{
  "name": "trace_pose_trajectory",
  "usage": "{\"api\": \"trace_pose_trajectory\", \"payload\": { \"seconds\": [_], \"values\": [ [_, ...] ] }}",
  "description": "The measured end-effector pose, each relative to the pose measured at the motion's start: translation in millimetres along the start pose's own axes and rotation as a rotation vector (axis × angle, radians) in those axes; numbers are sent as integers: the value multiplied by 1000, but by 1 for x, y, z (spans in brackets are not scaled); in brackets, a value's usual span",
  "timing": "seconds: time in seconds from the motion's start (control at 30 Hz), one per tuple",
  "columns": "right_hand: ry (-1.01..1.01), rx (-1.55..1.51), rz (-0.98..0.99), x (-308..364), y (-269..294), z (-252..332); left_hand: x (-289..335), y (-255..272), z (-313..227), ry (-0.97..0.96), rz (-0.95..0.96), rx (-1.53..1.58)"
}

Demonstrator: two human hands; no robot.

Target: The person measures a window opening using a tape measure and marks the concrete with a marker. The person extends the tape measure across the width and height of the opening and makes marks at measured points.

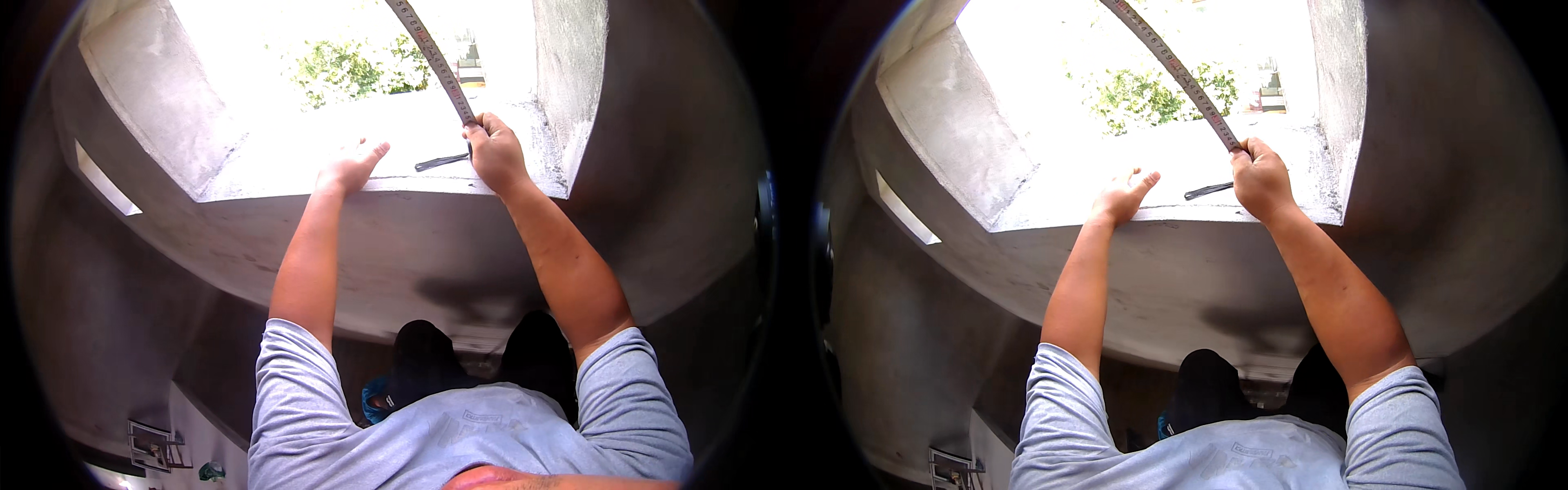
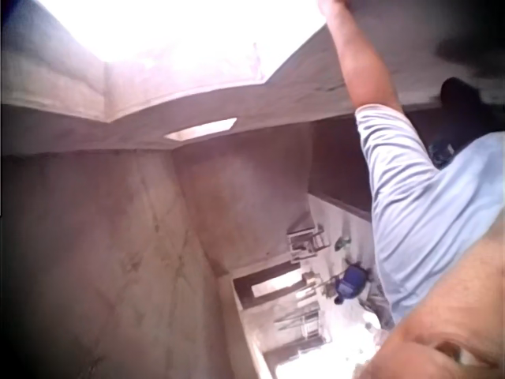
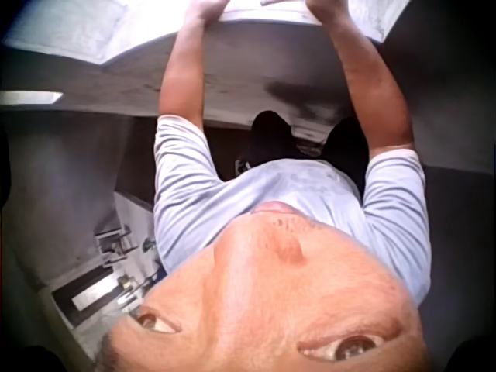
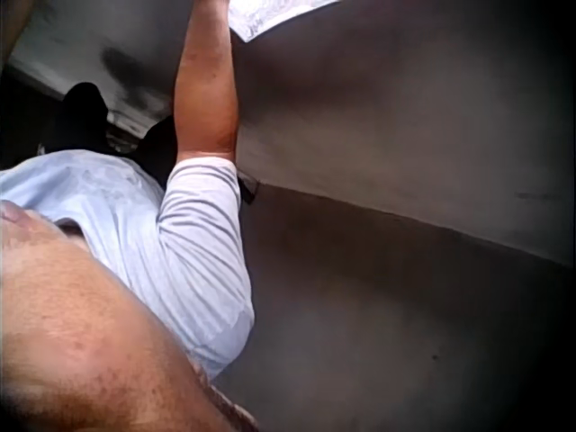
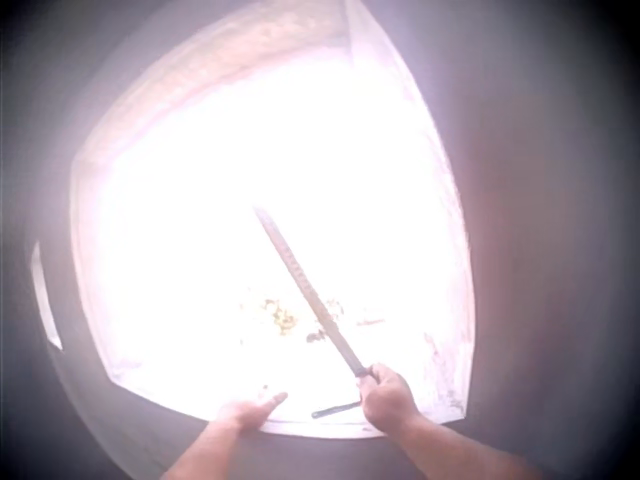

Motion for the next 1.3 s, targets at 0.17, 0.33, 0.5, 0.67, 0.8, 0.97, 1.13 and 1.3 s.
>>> {"api": "trace_pose_trajectory", "payload": {
  "seconds": [0.17, 0.33, 0.5, 0.67, 0.8, 0.97, 1.13, 1.3],
  "values": [
    [16, -22, -3, -4, -1, 2, 73, 16, 30, -575, -878, 211],
    [3, -87, -13, 0, 3, -1, 211, -128, 142, -159, -730, 439],
    [-23, -104, -12, -5, 4, -3, 405, -406, 274, 684, 317, 310],
    [-51, -196, -4, -11, 1, -12, 542, -552, 311, 779, 736, 443],
    [-32, -156, 17, -11, -1, -8, 538, -554, 300, 900, 713, 518],
    [-137, -200, 70, -17, -1, -9, 548, -550, 297, 960, 534, 666],
    [-123, -161, 121, -8, -3, -2, 565, -540, 280, 1099, 356, 843],
    [-88, 34, 153, 5, -3, 10, 567, -547, 276, 733, 479, 484]
  ]
}}
Point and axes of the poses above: each hand's wrist, its own x-axis away from the middle knuckle, its own y-axis out of the back of the hand, z = x × y, the point moved 5 cm from there along -x, towards the middle knuckle, and after that the axes turned 13 degrees about z, right-handed, at the moved point
